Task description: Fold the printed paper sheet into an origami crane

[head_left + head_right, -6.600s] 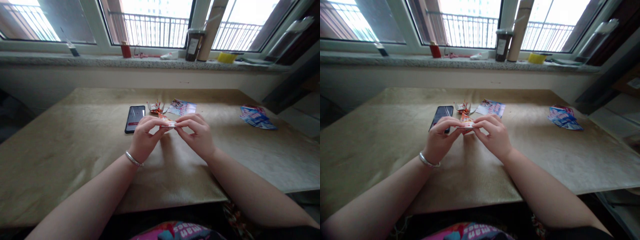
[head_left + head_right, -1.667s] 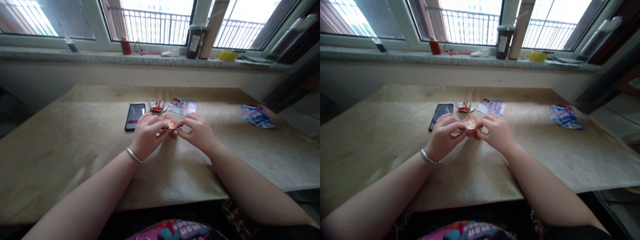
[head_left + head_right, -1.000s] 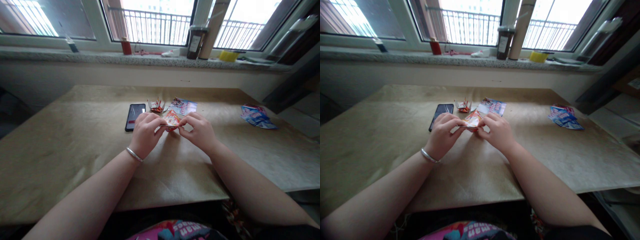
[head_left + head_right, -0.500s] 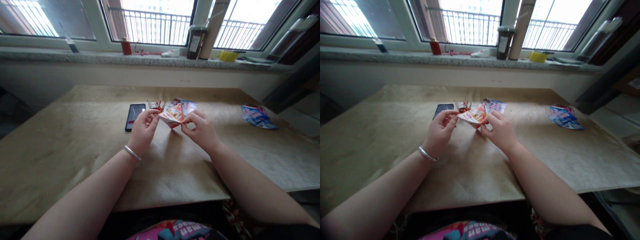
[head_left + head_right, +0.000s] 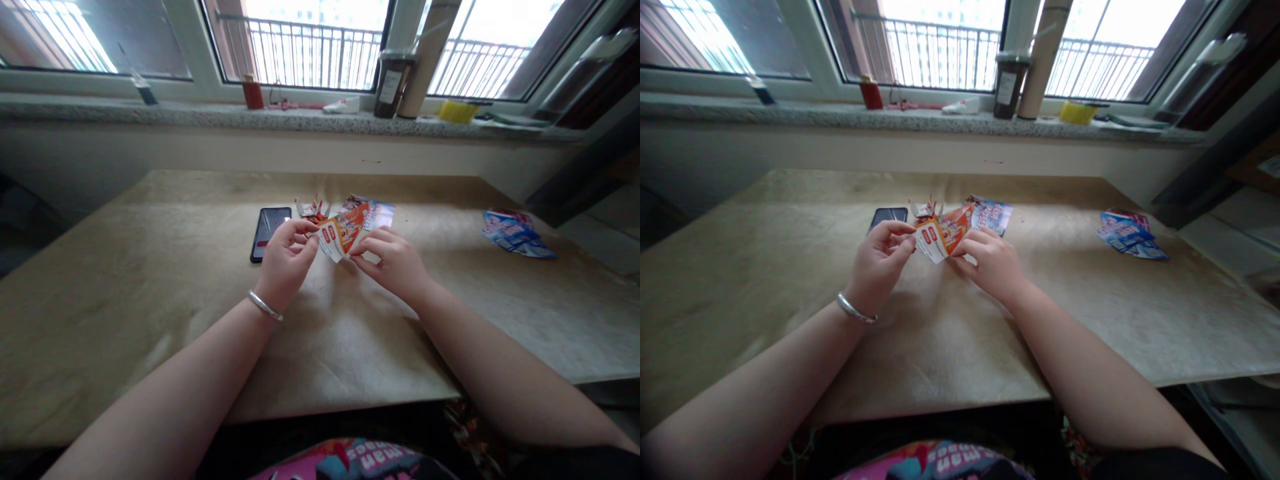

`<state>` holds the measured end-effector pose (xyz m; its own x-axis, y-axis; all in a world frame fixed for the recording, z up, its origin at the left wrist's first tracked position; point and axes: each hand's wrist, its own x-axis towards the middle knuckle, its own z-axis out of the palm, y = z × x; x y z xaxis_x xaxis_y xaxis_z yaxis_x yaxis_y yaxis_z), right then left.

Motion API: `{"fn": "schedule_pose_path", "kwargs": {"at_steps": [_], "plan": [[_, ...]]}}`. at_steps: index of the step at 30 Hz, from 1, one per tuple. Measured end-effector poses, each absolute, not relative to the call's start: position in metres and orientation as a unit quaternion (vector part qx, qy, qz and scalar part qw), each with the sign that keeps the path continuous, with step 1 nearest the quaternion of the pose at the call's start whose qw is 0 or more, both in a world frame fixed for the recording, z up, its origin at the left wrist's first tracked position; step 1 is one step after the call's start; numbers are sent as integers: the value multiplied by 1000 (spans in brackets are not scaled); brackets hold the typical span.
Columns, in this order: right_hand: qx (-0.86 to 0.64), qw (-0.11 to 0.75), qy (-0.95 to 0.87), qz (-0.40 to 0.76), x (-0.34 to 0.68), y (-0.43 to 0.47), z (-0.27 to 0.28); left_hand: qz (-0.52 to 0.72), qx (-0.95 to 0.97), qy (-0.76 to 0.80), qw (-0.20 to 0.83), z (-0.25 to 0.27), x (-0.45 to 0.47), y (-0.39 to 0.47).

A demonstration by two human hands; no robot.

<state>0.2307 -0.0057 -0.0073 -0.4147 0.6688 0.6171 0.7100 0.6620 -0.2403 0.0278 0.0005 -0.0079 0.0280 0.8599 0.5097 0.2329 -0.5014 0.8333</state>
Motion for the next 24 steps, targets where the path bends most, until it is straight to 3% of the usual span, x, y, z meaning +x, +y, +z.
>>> {"fn": "schedule_pose_path", "kwargs": {"at_steps": [6,14,19,24], "plan": [[-447,357,-820,9,230,-6,-8,487,763,413,106,-5,26,-3],[-493,377,-784,18,229,-6,-6,442,790,410,115,-6,26,-5],[-477,339,-810,-29,230,-2,-7,417,802,417,94,-3,25,-6],[-450,300,-841,-2,231,-3,-6,400,801,445,29,-2,23,-5]]}}
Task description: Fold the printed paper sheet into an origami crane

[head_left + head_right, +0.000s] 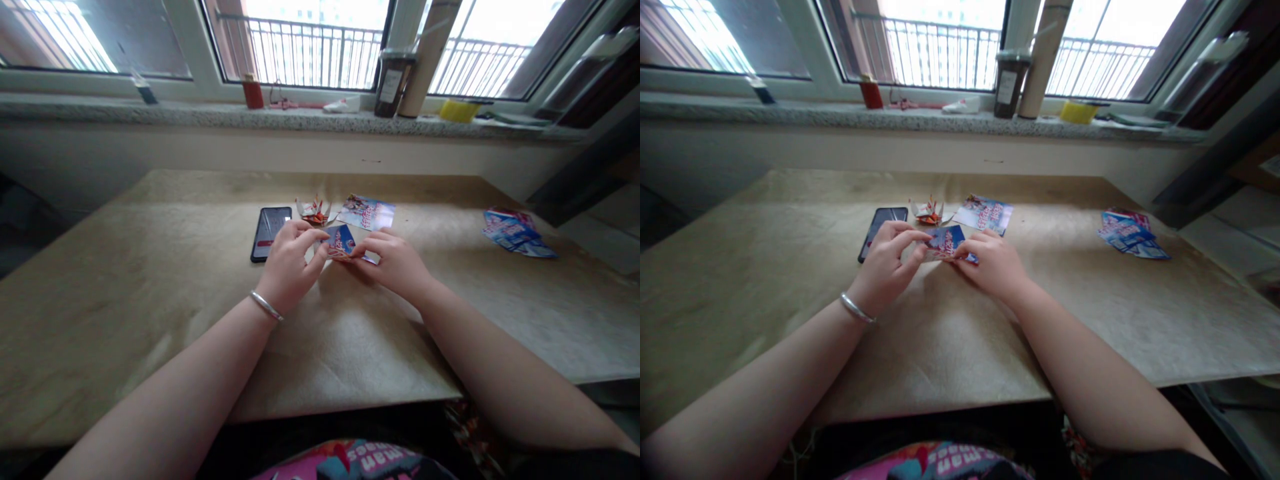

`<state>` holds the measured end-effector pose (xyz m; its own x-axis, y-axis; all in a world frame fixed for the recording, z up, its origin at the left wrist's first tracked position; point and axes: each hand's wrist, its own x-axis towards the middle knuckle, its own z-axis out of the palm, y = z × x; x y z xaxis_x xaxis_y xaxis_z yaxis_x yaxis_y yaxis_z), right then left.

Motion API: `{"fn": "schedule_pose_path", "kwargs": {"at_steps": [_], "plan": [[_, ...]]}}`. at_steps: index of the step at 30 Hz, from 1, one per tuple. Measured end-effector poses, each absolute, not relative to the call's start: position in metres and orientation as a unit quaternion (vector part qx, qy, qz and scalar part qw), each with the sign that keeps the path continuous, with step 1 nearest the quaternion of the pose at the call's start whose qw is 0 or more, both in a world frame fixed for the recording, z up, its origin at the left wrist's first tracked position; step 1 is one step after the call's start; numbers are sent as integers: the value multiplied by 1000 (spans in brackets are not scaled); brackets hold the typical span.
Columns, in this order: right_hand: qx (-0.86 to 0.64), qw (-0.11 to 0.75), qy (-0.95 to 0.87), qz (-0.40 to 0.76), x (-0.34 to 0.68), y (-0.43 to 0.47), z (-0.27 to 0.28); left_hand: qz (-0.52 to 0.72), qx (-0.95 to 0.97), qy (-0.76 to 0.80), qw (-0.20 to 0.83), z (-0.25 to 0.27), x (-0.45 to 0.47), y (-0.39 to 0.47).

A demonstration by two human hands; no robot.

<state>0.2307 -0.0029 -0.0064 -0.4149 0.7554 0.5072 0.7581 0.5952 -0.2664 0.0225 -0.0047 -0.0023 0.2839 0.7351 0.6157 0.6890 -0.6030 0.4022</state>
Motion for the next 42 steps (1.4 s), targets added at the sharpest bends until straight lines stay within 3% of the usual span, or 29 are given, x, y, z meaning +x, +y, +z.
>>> {"fn": "schedule_pose_path", "kwargs": {"at_steps": [14,19,26,42], "plan": [[-430,186,-883,34,232,-7,-6,267,854,436,-95,-3,19,-9],[-432,165,-886,40,232,-5,-9,241,856,451,-73,-7,19,-10],[-440,137,-886,51,233,-6,-7,178,922,340,-45,1,21,-12],[-434,115,-890,74,239,-6,-5,154,947,275,-63,1,21,-12]]}}
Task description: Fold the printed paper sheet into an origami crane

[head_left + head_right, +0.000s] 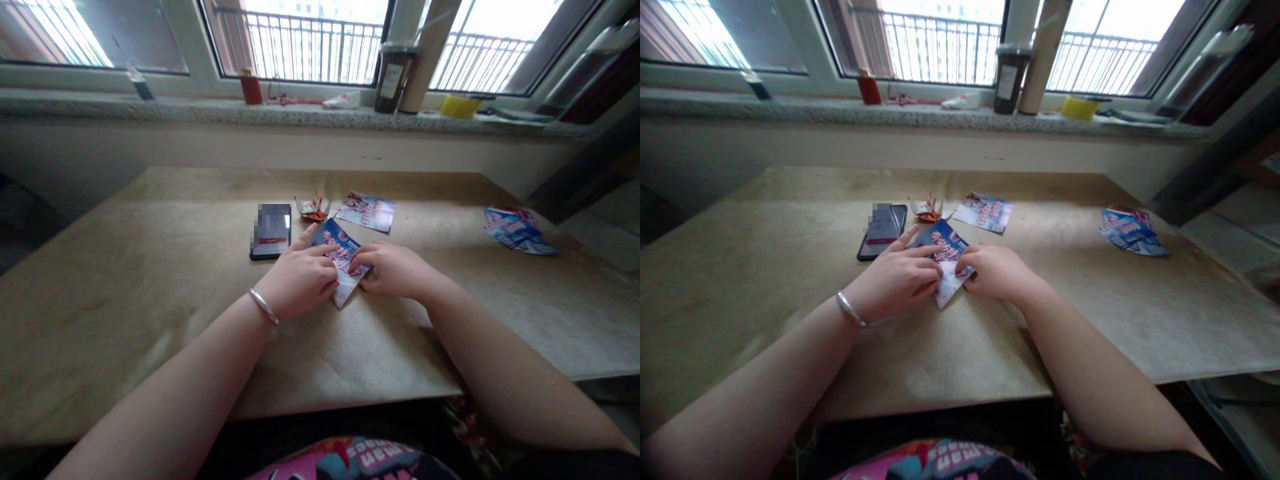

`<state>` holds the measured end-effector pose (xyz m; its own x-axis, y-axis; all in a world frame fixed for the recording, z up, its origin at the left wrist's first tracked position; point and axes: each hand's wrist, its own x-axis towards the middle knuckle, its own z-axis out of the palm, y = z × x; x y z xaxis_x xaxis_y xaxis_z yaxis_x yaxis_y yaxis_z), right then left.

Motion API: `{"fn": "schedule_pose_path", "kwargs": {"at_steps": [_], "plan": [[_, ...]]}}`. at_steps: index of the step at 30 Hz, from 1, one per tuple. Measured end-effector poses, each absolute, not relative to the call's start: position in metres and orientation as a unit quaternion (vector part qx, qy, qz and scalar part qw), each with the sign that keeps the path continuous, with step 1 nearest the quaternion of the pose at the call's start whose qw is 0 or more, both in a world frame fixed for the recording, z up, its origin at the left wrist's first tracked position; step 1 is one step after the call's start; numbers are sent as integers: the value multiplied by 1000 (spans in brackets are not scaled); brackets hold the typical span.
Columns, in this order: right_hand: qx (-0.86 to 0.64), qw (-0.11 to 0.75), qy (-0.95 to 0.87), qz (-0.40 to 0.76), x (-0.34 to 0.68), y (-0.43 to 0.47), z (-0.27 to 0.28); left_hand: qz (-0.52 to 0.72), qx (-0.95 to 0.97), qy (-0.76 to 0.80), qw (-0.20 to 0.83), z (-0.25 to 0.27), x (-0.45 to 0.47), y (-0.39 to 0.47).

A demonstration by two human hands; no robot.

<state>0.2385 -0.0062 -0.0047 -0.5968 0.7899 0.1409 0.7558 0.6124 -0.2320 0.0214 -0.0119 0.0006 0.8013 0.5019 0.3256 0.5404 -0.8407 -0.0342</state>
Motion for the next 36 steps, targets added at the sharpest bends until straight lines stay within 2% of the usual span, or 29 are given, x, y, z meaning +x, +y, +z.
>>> {"fn": "schedule_pose_path", "kwargs": {"at_steps": [11,22,36], "plan": [[-416,77,-905,43,238,-11,2,-42,-955,-289,44,7,24,-13],[-392,98,-914,38,239,-5,-3,-55,-956,-289,-8,1,25,-11],[-403,159,-899,59,243,3,-9,-64,-959,-275,-18,0,24,-11]]}}
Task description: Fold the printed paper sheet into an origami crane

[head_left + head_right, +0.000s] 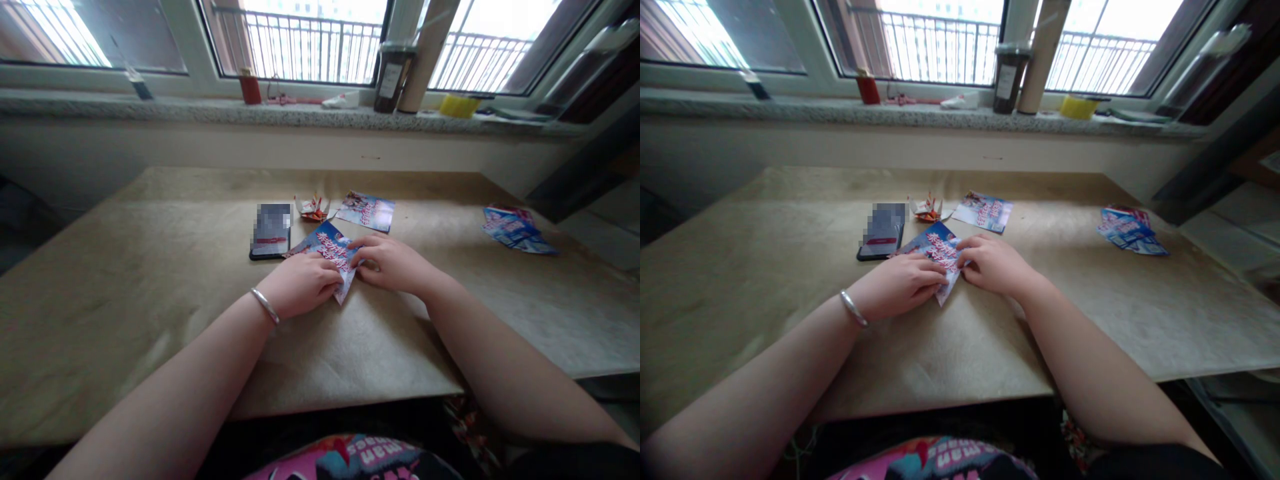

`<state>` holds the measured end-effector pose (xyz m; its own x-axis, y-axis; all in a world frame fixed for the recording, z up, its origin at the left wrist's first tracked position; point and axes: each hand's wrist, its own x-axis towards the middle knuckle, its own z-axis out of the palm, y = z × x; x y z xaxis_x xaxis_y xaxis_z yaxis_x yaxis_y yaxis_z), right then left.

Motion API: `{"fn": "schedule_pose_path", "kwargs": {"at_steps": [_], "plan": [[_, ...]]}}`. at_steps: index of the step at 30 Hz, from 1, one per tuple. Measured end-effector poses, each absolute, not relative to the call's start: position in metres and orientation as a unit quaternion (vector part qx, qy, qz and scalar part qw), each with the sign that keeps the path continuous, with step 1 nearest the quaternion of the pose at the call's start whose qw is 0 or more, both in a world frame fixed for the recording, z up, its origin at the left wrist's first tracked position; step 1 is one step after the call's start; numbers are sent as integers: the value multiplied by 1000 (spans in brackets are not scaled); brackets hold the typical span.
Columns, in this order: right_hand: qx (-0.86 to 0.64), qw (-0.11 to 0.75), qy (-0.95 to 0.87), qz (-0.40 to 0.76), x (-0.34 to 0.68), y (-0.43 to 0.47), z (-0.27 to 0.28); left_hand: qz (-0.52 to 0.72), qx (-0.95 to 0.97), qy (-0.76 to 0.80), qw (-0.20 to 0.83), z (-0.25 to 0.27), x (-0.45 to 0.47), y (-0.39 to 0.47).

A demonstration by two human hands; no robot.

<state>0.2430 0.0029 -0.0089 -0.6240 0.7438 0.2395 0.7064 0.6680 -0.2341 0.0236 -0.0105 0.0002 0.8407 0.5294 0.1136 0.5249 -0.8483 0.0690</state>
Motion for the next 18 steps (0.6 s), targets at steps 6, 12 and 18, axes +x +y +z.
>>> {"fn": "schedule_pose_path", "kwargs": {"at_steps": [6,12,18], "plan": [[-391,180,-898,86,243,8,-15,75,960,267,38,1,23,-11],[-406,188,-889,99,242,10,-18,83,956,275,59,-3,23,-11],[-433,181,-879,85,244,13,-18,93,951,283,79,-4,25,-11]]}}
